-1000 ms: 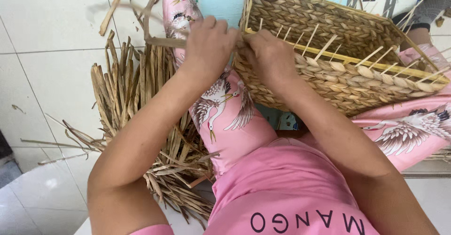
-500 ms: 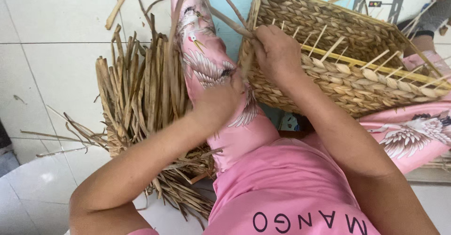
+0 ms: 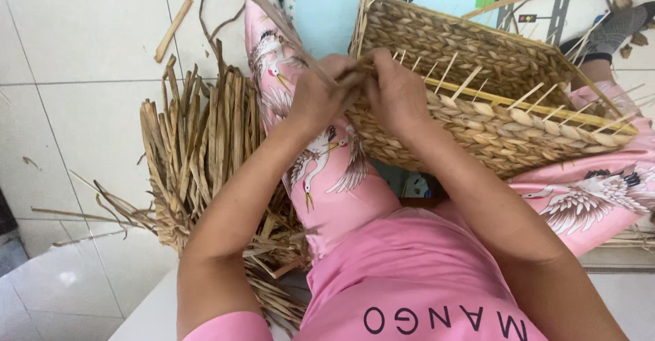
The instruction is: The person weaves a basket using strips of dried plant fiber by hand. They pass the strips through vertical supports and press them down into the weave.
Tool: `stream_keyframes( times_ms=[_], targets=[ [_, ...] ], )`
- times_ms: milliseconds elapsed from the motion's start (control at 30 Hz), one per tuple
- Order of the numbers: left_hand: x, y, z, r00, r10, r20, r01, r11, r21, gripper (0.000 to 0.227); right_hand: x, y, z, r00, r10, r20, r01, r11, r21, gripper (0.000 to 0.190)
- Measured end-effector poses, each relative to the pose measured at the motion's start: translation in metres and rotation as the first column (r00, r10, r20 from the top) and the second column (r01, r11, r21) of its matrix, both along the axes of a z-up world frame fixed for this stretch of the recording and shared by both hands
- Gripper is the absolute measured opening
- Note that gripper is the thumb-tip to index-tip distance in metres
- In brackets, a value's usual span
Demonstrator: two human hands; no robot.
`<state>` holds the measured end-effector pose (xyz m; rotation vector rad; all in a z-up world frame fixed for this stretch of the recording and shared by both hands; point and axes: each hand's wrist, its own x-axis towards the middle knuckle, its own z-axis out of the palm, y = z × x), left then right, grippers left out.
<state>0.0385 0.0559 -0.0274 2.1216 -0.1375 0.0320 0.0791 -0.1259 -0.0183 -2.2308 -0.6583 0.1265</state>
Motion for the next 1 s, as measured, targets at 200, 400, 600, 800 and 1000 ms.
stream_keyframes(
  times_ms=[200, 400, 600, 800, 1000],
  targets=[
    [0.009, -0.016, -0.006, 0.945, -0.017, 0.328, -0.123, 0.907, 0.402, 0.021, -0.012, 0.000, 0.014, 0.999, -0.015, -0.053, 0.008, 0.991, -0.135, 0.040],
    [0.019, -0.023, -0.042, 0.971, 0.167, 0.169, -0.204, 0.951, 0.231, 0.016, -0.011, -0.010, 0.015, 0.959, 0.038, 0.282, -0.033, 0.999, -0.025, 0.033],
    [0.039, 0.031, -0.059, 0.793, -0.204, -0.573, -0.185, 0.816, -0.547, 0.017, 0.000, 0.002, -0.010, 0.944, 0.071, 0.321, -0.024, 0.988, -0.150, 0.014],
    [0.053, 0.034, -0.088, 0.852, -0.303, -0.427, 0.036, 0.848, -0.529, 0.022, 0.004, 0.006, -0.014, 0.922, 0.115, 0.368, -0.064, 0.987, -0.149, 0.020],
    [0.039, 0.004, -0.067, 0.935, 0.115, -0.334, -0.129, 0.991, -0.021, 0.017, 0.000, 0.005, 0.001, 0.948, 0.093, 0.305, -0.043, 0.985, -0.168, 0.022]
  ],
)
